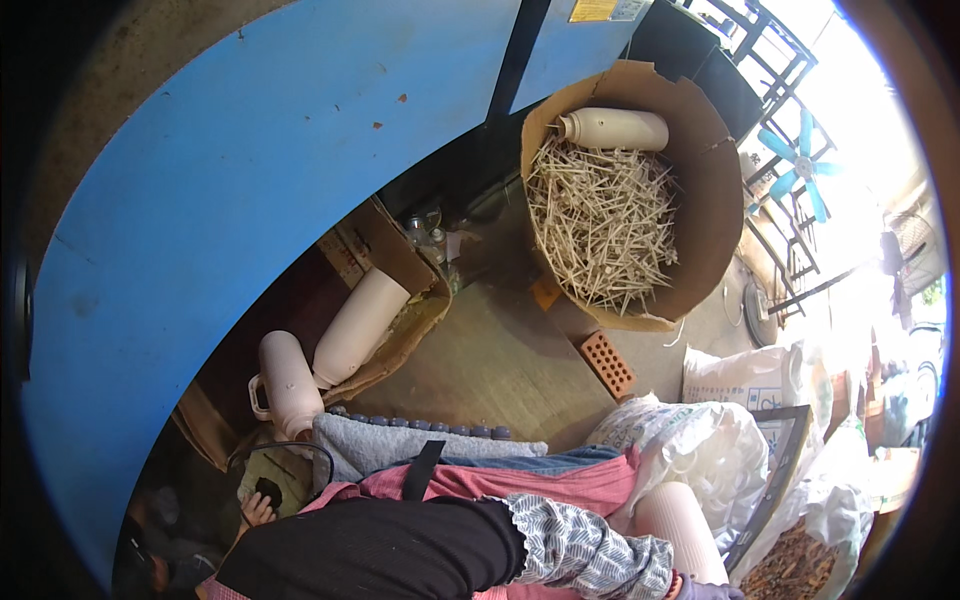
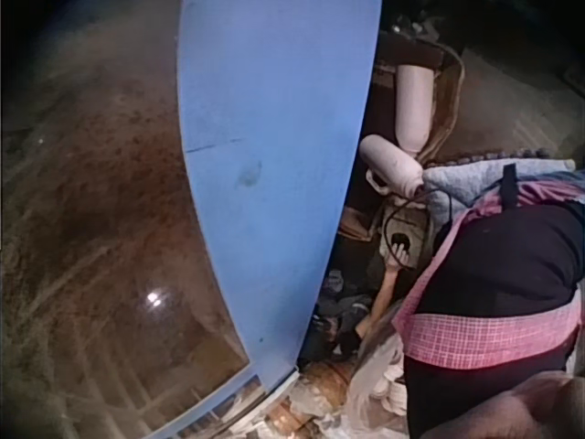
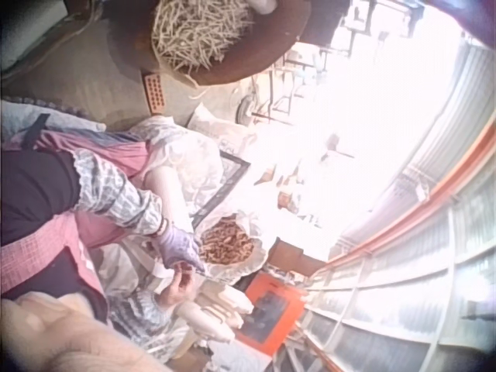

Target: The person assembles beige plastic containers by inserting a circular wooden base into the bottom, attaching a handle, and securing a lid. The person repeats this process for multiple containers, placing finished units on the table.

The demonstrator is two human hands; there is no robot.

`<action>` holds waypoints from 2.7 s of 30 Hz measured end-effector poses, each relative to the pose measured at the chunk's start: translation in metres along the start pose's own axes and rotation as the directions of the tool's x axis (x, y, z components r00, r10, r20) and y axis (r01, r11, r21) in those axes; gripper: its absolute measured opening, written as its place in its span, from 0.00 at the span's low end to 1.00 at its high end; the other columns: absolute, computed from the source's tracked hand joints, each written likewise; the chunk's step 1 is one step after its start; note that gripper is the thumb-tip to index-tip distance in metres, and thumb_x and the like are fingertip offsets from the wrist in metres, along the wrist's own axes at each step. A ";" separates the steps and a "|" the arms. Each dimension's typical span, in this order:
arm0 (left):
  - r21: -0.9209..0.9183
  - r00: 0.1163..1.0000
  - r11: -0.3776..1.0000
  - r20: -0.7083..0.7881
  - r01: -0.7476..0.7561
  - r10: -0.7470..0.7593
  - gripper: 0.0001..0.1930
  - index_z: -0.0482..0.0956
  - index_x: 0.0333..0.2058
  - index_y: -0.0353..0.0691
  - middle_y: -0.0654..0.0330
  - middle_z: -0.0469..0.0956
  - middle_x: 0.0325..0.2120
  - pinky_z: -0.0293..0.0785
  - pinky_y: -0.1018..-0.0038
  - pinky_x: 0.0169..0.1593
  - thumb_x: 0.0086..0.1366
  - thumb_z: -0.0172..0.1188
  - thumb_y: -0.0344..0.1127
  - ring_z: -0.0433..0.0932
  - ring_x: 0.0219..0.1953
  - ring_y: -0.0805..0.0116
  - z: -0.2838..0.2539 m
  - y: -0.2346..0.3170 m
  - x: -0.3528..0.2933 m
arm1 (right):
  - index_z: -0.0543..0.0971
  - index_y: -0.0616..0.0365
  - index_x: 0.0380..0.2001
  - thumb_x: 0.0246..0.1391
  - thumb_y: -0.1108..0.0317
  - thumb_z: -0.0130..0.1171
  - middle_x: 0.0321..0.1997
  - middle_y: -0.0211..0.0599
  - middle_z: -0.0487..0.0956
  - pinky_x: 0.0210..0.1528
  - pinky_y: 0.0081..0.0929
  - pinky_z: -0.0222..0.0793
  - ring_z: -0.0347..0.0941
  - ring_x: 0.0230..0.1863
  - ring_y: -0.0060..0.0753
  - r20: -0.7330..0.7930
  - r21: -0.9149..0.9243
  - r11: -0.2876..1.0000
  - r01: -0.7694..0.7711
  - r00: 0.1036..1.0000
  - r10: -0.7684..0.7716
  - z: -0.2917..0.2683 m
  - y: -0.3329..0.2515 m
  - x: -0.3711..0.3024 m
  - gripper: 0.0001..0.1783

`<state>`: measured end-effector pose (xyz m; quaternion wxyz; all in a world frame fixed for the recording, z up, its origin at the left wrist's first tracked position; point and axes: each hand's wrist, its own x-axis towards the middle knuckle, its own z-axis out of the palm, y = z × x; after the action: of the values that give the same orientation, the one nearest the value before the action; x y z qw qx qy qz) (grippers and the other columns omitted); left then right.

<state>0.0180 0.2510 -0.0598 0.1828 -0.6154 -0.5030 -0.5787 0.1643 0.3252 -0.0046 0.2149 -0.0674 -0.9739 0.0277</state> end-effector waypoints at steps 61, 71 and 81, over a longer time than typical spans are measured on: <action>0.305 0.737 0.723 0.092 0.619 -0.670 0.12 0.80 0.39 0.31 0.60 0.79 0.33 0.71 0.75 0.42 0.66 0.59 0.36 0.74 0.36 0.73 -0.199 -0.070 -0.088 | 0.78 0.61 0.34 0.48 0.70 0.61 0.35 0.45 0.79 0.43 0.43 0.67 0.72 0.40 0.51 -0.317 0.084 0.840 -0.536 0.785 0.533 0.124 0.300 -0.017 0.09; 0.282 0.349 0.364 0.103 0.888 -0.931 0.16 0.80 0.40 0.31 0.61 0.82 0.30 0.74 0.75 0.41 0.68 0.58 0.42 0.76 0.34 0.74 -0.201 -0.056 -0.072 | 0.80 0.55 0.29 0.45 0.69 0.65 0.39 0.32 0.78 0.54 0.48 0.59 0.66 0.53 0.47 -0.397 -0.404 0.797 -0.450 0.871 0.290 0.094 0.217 -0.042 0.06; -0.006 0.660 0.712 0.383 0.702 -0.646 0.35 0.72 0.59 0.49 0.52 0.51 0.67 0.58 0.61 0.67 0.52 0.74 0.42 0.56 0.67 0.56 -0.181 -0.051 -0.107 | 0.81 0.58 0.28 0.48 0.71 0.67 0.37 0.31 0.75 0.48 0.25 0.62 0.68 0.43 0.30 0.323 0.886 0.221 -0.407 0.885 0.335 0.133 -0.065 -0.013 0.04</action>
<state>-0.1012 0.0834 -0.1267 -0.1867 -0.4898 -0.6734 -0.5212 0.1121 0.2553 -0.1248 0.1698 -0.1592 -0.7350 0.6369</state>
